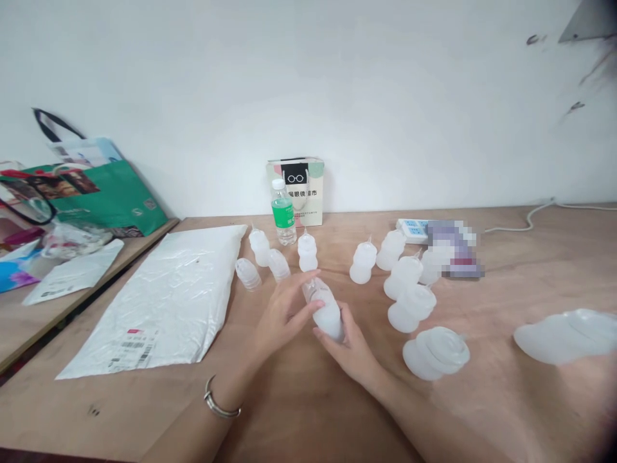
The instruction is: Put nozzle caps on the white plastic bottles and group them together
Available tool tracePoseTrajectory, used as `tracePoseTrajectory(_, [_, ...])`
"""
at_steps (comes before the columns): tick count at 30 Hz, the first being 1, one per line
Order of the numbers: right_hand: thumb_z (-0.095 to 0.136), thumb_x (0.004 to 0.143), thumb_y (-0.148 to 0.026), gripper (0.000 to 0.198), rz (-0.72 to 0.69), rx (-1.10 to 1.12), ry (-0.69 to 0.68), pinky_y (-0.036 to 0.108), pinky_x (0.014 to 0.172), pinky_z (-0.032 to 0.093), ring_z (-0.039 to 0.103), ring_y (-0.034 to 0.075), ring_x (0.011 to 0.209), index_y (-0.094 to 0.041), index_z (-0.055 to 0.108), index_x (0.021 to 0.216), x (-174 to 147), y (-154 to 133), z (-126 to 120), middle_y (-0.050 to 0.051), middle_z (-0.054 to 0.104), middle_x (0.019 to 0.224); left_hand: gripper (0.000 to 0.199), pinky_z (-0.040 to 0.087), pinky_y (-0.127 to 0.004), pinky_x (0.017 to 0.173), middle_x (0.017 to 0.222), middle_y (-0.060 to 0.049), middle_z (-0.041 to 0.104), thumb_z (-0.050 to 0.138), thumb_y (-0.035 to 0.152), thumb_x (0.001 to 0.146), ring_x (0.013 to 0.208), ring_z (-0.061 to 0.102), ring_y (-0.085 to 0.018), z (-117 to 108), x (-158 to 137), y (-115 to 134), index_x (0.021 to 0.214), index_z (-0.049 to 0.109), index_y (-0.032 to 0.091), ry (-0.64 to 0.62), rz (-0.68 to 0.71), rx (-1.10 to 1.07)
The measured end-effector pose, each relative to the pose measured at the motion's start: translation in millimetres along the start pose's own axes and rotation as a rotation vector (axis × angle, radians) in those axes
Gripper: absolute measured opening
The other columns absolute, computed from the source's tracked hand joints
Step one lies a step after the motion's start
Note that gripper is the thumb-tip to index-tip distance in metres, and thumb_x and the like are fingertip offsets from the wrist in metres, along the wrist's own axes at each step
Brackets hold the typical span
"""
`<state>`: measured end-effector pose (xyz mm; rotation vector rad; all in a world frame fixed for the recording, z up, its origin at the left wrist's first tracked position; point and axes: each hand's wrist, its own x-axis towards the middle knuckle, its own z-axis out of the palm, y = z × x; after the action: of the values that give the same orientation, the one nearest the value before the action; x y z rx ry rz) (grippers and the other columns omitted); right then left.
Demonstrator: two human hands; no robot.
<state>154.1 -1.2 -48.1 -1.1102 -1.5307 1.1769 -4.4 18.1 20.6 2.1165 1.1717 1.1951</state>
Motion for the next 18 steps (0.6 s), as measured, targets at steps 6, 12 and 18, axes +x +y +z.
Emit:
tracePoseTrajectory(6, [0.056, 0.081, -0.026, 0.036, -0.049, 0.032, -0.036, 0.034, 0.079, 0.046, 0.056, 0.020, 0.095, -0.021, 0.040, 0.112, 1, 5, 0, 0.006, 0.058, 0.107, 0.072, 0.035, -0.044, 0.100, 0.130, -0.011, 0.051, 0.068, 0.036, 0.074, 0.119, 0.048, -0.028, 11, -6, -11, 0.136, 0.035, 0.025, -0.078, 0.135, 0.098])
tracePoseTrajectory(12, [0.059, 0.077, -0.021, 0.038, -0.140, 0.125, -0.029, 0.033, 0.075, 0.050, 0.060, 0.020, 0.092, -0.022, 0.041, 0.110, 4, 22, 4, 0.006, 0.059, 0.103, 0.069, 0.047, -0.043, 0.087, 0.114, -0.011, 0.061, 0.069, 0.042, 0.070, 0.101, 0.060, -0.026, 34, -7, -16, 0.128, 0.037, 0.022, -0.043, 0.136, 0.267])
tracePoseTrajectory(18, [0.059, 0.076, -0.020, 0.032, -0.172, 0.088, 0.038, 0.036, 0.076, 0.051, 0.060, 0.022, 0.090, -0.022, 0.043, 0.104, 4, 25, 5, 0.006, 0.059, 0.098, 0.065, 0.049, -0.041, 0.083, 0.112, -0.011, 0.064, 0.065, 0.042, 0.073, 0.099, 0.063, -0.025, 38, -4, -12, 0.126, 0.034, 0.021, -0.019, 0.249, 0.418])
